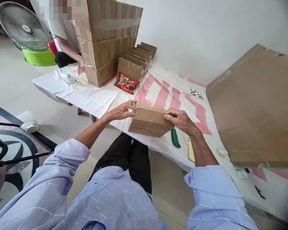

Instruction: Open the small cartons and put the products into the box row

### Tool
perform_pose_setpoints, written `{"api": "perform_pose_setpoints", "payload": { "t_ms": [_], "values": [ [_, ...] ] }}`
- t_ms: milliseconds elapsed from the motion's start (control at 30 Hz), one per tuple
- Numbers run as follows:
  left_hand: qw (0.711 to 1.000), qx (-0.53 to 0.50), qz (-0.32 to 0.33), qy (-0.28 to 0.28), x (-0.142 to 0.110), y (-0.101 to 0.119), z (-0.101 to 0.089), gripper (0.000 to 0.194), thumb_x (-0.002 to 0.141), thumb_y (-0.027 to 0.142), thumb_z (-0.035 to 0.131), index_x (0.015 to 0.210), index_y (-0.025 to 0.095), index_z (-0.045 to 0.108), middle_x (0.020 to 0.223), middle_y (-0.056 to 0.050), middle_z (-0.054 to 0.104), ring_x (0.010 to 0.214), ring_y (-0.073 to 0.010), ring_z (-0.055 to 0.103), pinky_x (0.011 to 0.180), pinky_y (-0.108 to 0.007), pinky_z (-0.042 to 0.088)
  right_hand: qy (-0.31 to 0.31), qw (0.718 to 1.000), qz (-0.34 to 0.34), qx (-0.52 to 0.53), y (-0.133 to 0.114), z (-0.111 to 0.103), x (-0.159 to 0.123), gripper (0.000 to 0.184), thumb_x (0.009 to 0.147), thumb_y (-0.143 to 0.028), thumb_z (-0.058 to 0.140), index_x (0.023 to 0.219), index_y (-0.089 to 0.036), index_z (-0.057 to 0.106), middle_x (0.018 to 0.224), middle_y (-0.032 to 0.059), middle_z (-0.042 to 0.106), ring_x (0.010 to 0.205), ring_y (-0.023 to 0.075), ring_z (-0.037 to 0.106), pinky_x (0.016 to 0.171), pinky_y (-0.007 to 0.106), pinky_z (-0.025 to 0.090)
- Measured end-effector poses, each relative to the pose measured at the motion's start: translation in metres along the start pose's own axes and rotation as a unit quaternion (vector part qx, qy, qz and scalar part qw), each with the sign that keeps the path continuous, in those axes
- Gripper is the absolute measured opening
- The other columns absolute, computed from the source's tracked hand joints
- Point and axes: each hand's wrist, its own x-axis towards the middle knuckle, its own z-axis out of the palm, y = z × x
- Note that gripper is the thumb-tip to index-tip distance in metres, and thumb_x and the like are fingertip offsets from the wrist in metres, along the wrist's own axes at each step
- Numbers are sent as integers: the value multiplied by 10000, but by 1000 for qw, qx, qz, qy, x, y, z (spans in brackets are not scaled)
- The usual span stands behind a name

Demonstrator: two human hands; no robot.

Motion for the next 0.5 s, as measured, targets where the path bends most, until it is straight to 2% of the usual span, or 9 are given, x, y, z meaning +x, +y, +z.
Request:
{"api": "perform_pose_setpoints", "payload": {
  "t_ms": [100, 200, 267, 367, 433, 500],
  "values": [
    [999, 26, 25, 3, -8, 6, 9, 238, 991, 402, 709, 1091, 244, 856, 1714, -114, 465, 1631, -378, 436, 1363, -587, 348, 12, 999, -44, -20, 6, 5, -6, 298, 930, -504, 703, 848, -221, 751, 1045, 84, 779, 959, 255, 690, 883, 404, 546],
    [998, 53, 42, 14, -13, 10, 14, 257, 1028, 379, 660, 1142, 243, 845, 1673, -126, 468, 1595, -353, 472, 1365, -569, 361, 71, 988, -121, -68, 7, 11, -17, 203, 986, -404, 682, 895, -236, 753, 1037, 85, 785, 1007, 274, 717, 938, 447, 577],
    [996, 72, 42, 18, -14, 13, 14, 296, 1037, 392, 654, 1225, 248, 831, 1621, -139, 477, 1566, -344, 490, 1358, -556, 382, 124, 967, -178, -130, 4, 16, -32, 159, 1027, -335, 670, 940, -243, 767, 1054, 90, 795, 1048, 282, 728, 965, 467, 594],
    [995, 88, 43, 27, -16, 16, 14, 390, 1032, 451, 671, 1356, 267, 786, 1531, -140, 498, 1523, -335, 508, 1358, -542, 396, 175, 921, -246, -247, -1, 29, -63, 141, 1052, -212, 663, 999, -249, 788, 1110, 92, 810, 1065, 272, 738, 945, 450, 612],
    [994, 87, 45, 38, -17, 19, 16, 468, 1022, 498, 682, 1426, 269, 742, 1482, -138, 509, 1489, -333, 526, 1344, -537, 419, 183, 890, -286, -305, -4, 40, -85, 139, 1034, -151, 685, 1033, -241, 791, 1131, 96, 811, 1037, 261, 733, 919, 426, 610],
    [994, 85, 36, 50, -17, 25, 20, 548, 1001, 545, 702, 1471, 262, 700, 1451, -136, 519, 1447, -333, 550, 1311, -532, 459, 176, 872, -315, -331, -6, 52, -102, 121, 1027, -144, 701, 1069, -218, 786, 1139, 112, 810, 1017, 257, 721, 908, 412, 603]
  ]
}}
